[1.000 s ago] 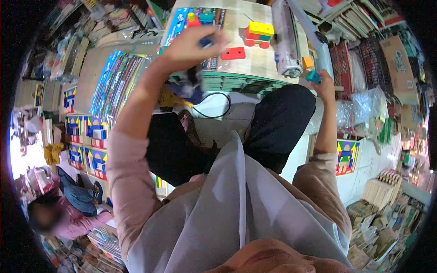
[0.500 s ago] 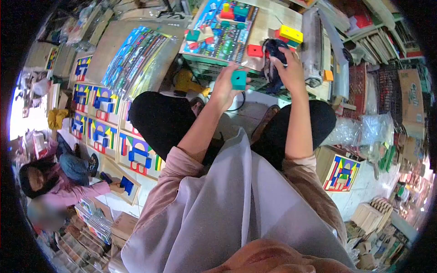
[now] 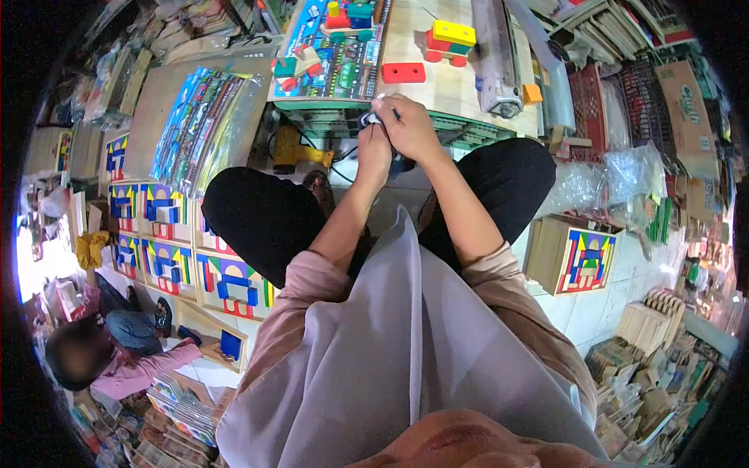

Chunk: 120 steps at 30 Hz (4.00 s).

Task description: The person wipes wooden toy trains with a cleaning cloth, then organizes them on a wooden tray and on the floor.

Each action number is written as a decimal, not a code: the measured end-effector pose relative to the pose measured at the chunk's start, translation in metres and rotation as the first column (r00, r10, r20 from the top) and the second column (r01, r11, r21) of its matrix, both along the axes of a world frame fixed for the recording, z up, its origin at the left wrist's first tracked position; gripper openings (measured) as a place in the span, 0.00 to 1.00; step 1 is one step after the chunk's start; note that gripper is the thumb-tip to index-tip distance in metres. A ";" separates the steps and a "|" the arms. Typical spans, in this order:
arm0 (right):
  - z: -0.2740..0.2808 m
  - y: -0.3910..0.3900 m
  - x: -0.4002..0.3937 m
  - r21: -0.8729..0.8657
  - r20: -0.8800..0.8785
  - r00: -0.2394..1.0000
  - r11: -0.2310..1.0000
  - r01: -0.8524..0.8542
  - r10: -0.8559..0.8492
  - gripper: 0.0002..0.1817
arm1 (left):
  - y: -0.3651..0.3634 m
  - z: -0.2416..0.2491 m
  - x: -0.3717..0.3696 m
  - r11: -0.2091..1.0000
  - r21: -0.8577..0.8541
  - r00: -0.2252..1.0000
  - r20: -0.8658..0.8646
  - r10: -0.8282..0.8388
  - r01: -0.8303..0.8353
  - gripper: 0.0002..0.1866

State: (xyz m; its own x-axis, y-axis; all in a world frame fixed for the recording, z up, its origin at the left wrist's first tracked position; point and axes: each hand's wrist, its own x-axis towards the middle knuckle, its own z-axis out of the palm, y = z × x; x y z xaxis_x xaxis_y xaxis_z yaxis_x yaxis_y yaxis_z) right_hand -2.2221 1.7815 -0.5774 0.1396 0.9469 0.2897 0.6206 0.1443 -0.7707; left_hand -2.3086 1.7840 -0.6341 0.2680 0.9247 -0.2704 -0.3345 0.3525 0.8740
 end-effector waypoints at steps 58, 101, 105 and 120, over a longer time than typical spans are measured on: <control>0.000 -0.002 -0.004 0.150 -0.329 0.912 0.940 0.307 -0.245 0.04 | -0.006 0.040 -0.041 0.885 -0.413 0.836 0.546 0.051 0.215 0.17; 0.023 0.180 -0.018 -0.302 0.359 0.882 0.932 -0.200 0.305 0.30 | 0.221 0.007 -0.144 0.980 -0.009 0.970 -0.142 0.196 -0.200 0.43; 0.047 0.202 0.011 -0.220 0.132 0.916 0.913 -0.345 0.378 0.31 | 0.214 0.023 -0.131 0.980 -0.015 0.965 -0.179 0.190 -0.196 0.38; 0.022 0.109 0.089 -0.136 0.576 0.817 0.983 0.127 -0.026 0.23 | 0.122 0.056 -0.033 0.726 0.543 0.588 -0.773 0.237 0.422 0.24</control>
State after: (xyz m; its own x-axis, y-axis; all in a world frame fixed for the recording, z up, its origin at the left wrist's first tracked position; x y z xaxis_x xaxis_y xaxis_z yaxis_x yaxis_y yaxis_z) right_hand -2.1334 1.8909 -0.5558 0.0712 0.9801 0.1850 0.9588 -0.0161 -0.2837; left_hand -2.3420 1.9063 -0.5781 0.3607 0.9095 0.2066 0.5551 -0.3874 0.7360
